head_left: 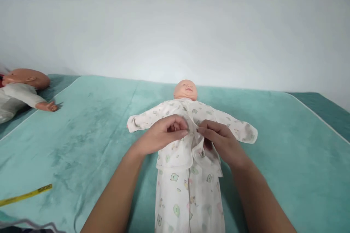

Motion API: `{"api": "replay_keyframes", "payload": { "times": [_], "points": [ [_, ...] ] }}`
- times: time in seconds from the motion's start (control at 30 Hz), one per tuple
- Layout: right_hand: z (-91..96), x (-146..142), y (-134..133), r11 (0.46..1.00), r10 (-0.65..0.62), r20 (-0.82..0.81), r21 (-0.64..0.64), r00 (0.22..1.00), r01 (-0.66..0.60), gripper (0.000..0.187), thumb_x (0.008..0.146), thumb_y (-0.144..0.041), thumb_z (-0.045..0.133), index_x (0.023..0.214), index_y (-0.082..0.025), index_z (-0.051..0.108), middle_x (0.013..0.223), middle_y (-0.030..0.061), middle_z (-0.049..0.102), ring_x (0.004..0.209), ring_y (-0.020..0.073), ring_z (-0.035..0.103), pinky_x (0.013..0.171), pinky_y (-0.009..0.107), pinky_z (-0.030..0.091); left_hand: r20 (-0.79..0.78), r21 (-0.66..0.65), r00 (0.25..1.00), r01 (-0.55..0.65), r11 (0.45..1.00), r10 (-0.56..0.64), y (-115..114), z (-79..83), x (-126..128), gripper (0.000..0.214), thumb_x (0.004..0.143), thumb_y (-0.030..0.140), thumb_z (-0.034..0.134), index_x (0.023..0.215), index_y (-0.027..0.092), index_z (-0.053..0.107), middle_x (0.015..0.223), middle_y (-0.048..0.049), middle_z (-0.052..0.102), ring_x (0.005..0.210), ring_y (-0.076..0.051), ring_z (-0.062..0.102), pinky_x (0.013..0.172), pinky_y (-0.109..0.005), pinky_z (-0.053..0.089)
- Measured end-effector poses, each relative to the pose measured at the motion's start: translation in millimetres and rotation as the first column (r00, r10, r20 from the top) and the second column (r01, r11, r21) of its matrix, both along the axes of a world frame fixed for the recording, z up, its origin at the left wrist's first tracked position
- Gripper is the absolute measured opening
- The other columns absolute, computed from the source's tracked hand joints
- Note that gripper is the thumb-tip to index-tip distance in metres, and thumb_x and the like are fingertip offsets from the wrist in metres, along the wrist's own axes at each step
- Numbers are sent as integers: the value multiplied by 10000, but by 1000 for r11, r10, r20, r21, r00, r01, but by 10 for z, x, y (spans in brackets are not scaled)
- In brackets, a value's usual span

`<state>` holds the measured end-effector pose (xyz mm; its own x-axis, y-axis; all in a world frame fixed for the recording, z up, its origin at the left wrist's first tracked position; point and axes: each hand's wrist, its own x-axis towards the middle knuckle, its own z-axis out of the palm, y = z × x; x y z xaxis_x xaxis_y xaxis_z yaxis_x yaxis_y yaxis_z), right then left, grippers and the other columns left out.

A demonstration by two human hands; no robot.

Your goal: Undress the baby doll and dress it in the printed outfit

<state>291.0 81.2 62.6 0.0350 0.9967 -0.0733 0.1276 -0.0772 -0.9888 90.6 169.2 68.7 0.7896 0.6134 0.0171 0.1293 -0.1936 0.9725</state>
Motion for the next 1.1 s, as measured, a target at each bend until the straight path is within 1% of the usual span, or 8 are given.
{"api": "replay_keyframes", "payload": {
  "times": [0.07, 0.13, 0.23, 0.3, 0.37, 0.5, 0.77, 1.1],
  "points": [
    [-24, -29, -7, 1000, -15, -10, -2, 1000, 15, 357, 907, -427, 578, 653, -184, 519, 524, -32, 515, 484, 80, 459, 477, 213, 344, -41, 107, 998, -37, 994, 41, -34, -23, 45, 157, 889, 365, 616, 955, 223, 622, 856, 9, 534, 744, -113, 467, 662, -255, 380],
    [-31, -46, -1, 1000, 8, -7, -14, 1000, -8, 356, 907, -421, 578, 650, -183, 514, 520, -31, 518, 476, 76, 450, 465, 209, 331, -39, 199, 997, -53, 979, 62, -63, -38, 84, 91, 864, 310, 648, 879, 221, 637, 890, 15, 544, 758, -104, 474, 673, -247, 379],
    [-39, -48, 15, 996, 80, 21, -28, 997, -79, 305, 893, -374, 600, 672, -176, 529, 544, -26, 528, 492, 75, 464, 468, 203, 338, -25, 252, 996, -80, 964, 89, -81, -81, 99, 84, 825, 195, 665, 759, 196, 612, 849, 28, 530, 746, -90, 481, 665, -236, 372],
    [-53, -33, 18, 995, 97, -1, -32, 995, -97, 206, 866, -315, 629, 731, -173, 566, 589, -29, 528, 525, 76, 495, 488, 196, 365, 6, 219, 996, -89, 972, 90, -76, -124, 80, 96, 826, 163, 652, 747, 192, 607, 821, 32, 527, 723, -84, 475, 653, -233, 371],
    [-72, -13, 17, 995, 94, -67, -27, 993, -96, 124, 836, -264, 654, 777, -175, 590, 641, -33, 526, 544, 69, 507, 501, 188, 387, 56, 120, 995, -93, 988, 86, -68, -168, 52, 79, 858, 202, 634, 783, 198, 611, 802, 32, 541, 701, -85, 467, 630, -233, 371],
    [-98, 1, 14, 998, 59, -158, -16, 986, -62, 131, 847, -253, 651, 760, -180, 587, 637, -45, 495, 510, 48, 469, 472, 171, 369, 149, -85, 978, -135, 987, 147, -85, -219, 33, 112, 856, 308, 675, 837, 205, 633, 750, 33, 563, 680, -90, 481, 599, -228, 380],
    [-96, -15, 1, 994, 109, -94, 36, 990, -106, 269, 915, -372, 616, 735, -173, 607, 575, -36, 512, 515, 56, 466, 464, 177, 335, 273, -115, 940, -179, 977, 205, -148, -240, 111, 31, 844, 231, 698, 854, 227, 727, 806, 19, 673, 736, -88, 581, 664, -213, 440],
    [-100, -23, 20, 983, 134, -29, 127, 991, -130, 233, 927, -327, 607, 754, -174, 639, 614, -29, 524, 549, 61, 474, 500, 199, 354, 280, -168, 930, -197, 966, 239, -160, -278, 123, 40, 805, 229, 741, 810, 209, 707, 747, 12, 650, 671, -88, 553, 587, -212, 414]
  ]
}}
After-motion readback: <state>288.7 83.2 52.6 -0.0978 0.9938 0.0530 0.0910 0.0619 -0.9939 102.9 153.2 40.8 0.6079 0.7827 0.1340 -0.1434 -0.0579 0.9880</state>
